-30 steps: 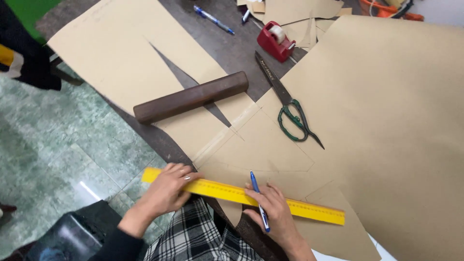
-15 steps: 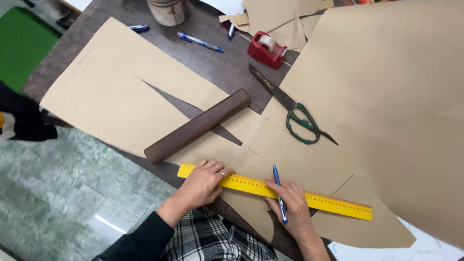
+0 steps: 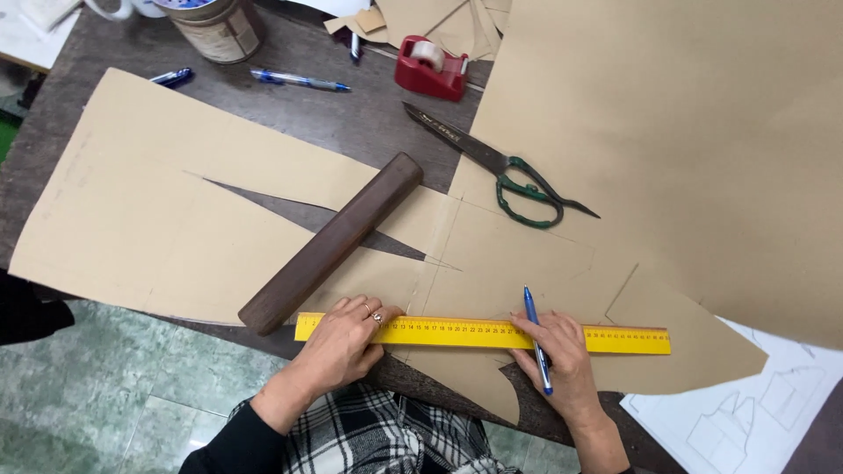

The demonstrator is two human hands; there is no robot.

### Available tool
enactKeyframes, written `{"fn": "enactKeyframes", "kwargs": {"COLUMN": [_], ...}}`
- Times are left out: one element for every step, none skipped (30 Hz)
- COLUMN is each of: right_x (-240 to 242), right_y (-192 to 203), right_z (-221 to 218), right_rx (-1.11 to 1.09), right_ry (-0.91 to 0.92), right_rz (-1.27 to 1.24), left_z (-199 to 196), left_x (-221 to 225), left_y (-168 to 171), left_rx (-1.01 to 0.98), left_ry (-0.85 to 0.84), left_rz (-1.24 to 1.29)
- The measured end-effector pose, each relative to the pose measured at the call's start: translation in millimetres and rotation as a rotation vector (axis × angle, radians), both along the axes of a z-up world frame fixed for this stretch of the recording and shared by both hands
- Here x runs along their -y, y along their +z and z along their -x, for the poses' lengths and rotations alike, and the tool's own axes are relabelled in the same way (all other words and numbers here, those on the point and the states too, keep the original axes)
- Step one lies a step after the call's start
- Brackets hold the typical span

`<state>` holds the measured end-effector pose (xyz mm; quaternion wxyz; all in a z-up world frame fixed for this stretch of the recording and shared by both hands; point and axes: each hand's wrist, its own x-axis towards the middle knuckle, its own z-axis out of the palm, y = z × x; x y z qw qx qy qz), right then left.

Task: Measuring, marking, and taping together paper pattern pieces on a workbench in a garment factory.

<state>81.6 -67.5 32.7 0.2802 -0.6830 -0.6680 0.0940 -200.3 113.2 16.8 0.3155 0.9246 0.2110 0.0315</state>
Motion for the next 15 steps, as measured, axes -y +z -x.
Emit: {"fn": "enactKeyframes", "kwargs": {"right_x": [1,2,4,6,8,9,11,13,17,20,22,25,28,33,38], "right_y": [1,1,0,1,1,2,2,1,0,-2,-2,-2,-1,-2,-3], "right_z": [1,2,3,4,5,6,6,4,3,2,-3,-8,-12,-20,-27], "right_rx": [-0.021,-0.021,-0.019,-0.017,-0.015,-0.020,-0.022,-0.018,-0.020,-0.021,-0.021,-0.027,-0.034,-0.034,-0.026], "right_ry": [-0.007,-0.017,-0.018,-0.018,-0.029,-0.021,-0.013,-0.023,-0.030,-0.038,-0.044,-0.061,-0.078,-0.082,-0.121], "right_rz": [-0.006,-0.005,-0.011,-0.017,-0.016,-0.006,0.003,0.004,0.011,0.019,0.020,0.015,0.012,0.014,-0.008], "left_z": [0,1,1,1,3,4,4,4,4,5,4,3,2,1,0], "left_x": [-1,-2,-3,-3,-3,-2,-2,-3,-3,-2,-4,-5,-6,-7,-9], "left_y": [1,3,6,8,8,8,8,7,8,8,13,18,24,28,33], "left_rx": [-0.005,-0.005,-0.005,-0.004,-0.002,0.000,0.005,0.009,-0.004,-0.016,-0.016,0.054,0.124,0.124,0.290], "left_ry": [-0.012,-0.022,-0.038,-0.054,-0.065,-0.073,-0.081,-0.091,-0.090,-0.089,-0.095,-0.065,-0.033,-0.037,0.041], "left_rz": [0.005,0.006,0.017,0.027,0.029,0.034,0.038,0.039,0.038,0.038,0.039,0.016,-0.005,-0.002,-0.098]}}
